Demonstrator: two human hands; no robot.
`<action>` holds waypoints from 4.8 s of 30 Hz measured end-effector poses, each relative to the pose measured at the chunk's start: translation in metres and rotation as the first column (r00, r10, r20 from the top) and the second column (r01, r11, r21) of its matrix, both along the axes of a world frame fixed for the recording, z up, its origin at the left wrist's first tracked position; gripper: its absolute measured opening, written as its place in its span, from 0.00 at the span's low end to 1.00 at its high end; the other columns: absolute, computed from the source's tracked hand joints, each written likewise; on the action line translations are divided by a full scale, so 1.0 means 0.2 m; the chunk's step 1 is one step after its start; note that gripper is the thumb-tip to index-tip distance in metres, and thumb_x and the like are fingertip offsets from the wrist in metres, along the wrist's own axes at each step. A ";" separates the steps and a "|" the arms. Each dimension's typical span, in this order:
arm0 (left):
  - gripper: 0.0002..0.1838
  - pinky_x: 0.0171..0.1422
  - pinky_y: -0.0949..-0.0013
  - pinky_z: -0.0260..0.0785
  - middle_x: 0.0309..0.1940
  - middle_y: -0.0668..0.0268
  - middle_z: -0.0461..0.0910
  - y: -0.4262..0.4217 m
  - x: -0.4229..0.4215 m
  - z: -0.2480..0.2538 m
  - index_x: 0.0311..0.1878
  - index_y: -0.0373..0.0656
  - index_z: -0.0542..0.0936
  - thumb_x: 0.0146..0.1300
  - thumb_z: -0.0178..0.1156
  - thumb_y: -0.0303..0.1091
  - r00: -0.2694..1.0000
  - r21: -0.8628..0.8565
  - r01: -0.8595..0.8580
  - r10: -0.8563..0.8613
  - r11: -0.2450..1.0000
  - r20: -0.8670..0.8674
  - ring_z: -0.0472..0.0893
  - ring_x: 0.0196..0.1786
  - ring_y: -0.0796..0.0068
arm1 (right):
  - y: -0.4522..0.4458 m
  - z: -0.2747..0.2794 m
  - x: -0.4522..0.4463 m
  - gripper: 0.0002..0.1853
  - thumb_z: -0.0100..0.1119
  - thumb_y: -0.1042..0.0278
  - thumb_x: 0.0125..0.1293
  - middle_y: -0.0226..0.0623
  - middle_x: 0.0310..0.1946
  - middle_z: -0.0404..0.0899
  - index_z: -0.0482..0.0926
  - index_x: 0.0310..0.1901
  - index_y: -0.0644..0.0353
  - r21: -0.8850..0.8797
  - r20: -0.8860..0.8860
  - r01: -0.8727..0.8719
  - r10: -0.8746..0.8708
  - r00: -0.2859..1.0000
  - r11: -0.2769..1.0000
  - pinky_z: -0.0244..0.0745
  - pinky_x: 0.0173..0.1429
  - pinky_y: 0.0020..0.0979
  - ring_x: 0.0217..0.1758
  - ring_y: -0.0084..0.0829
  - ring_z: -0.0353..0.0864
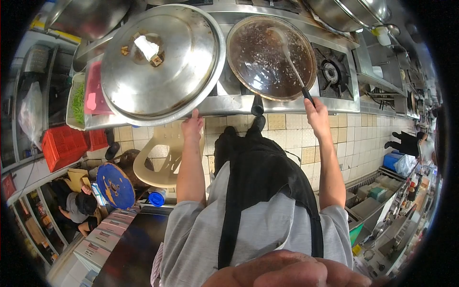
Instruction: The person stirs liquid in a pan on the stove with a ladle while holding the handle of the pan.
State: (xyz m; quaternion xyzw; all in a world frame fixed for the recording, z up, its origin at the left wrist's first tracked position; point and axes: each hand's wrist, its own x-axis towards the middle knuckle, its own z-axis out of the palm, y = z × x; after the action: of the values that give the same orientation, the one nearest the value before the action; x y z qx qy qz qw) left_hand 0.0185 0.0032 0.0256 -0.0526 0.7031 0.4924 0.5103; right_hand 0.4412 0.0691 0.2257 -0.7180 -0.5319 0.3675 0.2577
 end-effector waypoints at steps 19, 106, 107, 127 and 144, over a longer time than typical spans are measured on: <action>0.24 0.43 0.69 0.84 0.38 0.61 0.84 -0.01 -0.02 -0.08 0.45 0.35 0.79 0.63 0.79 0.46 0.999 0.013 0.031 -0.031 0.999 0.008 0.85 0.37 0.71 | 0.12 0.03 -0.22 0.14 0.61 0.61 0.78 0.22 0.26 0.70 0.81 0.53 0.65 -0.213 -0.407 -0.020 -0.069 0.911 0.977 0.47 0.19 0.22 0.17 0.12 0.57; 0.27 0.40 0.56 0.82 0.32 0.53 0.89 -0.01 0.97 0.97 0.58 0.33 0.84 0.65 0.74 0.44 0.314 -0.098 0.611 -0.354 0.786 -0.881 0.90 0.35 0.54 | 0.00 0.11 0.37 0.16 0.56 0.67 0.78 0.27 0.29 0.75 0.79 0.62 0.67 -0.366 -0.608 -0.411 0.120 0.785 0.835 0.51 0.20 0.20 0.17 0.13 0.60; 0.28 0.41 0.58 0.82 0.33 0.53 0.89 -0.01 0.97 0.97 0.59 0.32 0.83 0.65 0.74 0.45 0.319 -0.111 0.613 -0.374 0.783 -0.871 0.90 0.36 0.56 | -0.01 0.12 0.38 0.17 0.55 0.67 0.78 0.28 0.30 0.74 0.79 0.62 0.67 -0.369 -0.636 -0.412 0.097 0.765 0.833 0.52 0.20 0.20 0.17 0.13 0.61; 0.27 0.43 0.52 0.80 0.32 0.53 0.88 0.00 0.86 1.01 0.62 0.33 0.81 0.69 0.70 0.44 0.236 -0.210 0.594 -0.418 0.777 -0.878 0.88 0.36 0.50 | -0.04 0.07 0.41 0.18 0.52 0.62 0.80 0.28 0.28 0.73 0.79 0.60 0.67 -0.439 -0.675 -0.334 -0.061 0.735 0.834 0.50 0.18 0.21 0.16 0.15 0.59; 0.27 0.44 0.52 0.80 0.34 0.52 0.88 -0.01 0.84 0.98 0.63 0.33 0.81 0.68 0.71 0.43 0.293 -0.155 0.598 -0.394 0.787 -0.871 0.88 0.38 0.49 | -0.02 0.06 0.28 0.19 0.50 0.62 0.80 0.25 0.26 0.71 0.79 0.60 0.69 -0.469 -0.701 -0.356 -0.096 0.707 0.808 0.48 0.16 0.21 0.14 0.13 0.55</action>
State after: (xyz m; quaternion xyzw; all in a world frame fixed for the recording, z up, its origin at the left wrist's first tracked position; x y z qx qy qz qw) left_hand 0.1868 0.0020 0.2223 0.4774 0.7864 0.3316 0.2092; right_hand 0.4980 0.0653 0.2377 -0.5270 -0.3109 0.7698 0.1817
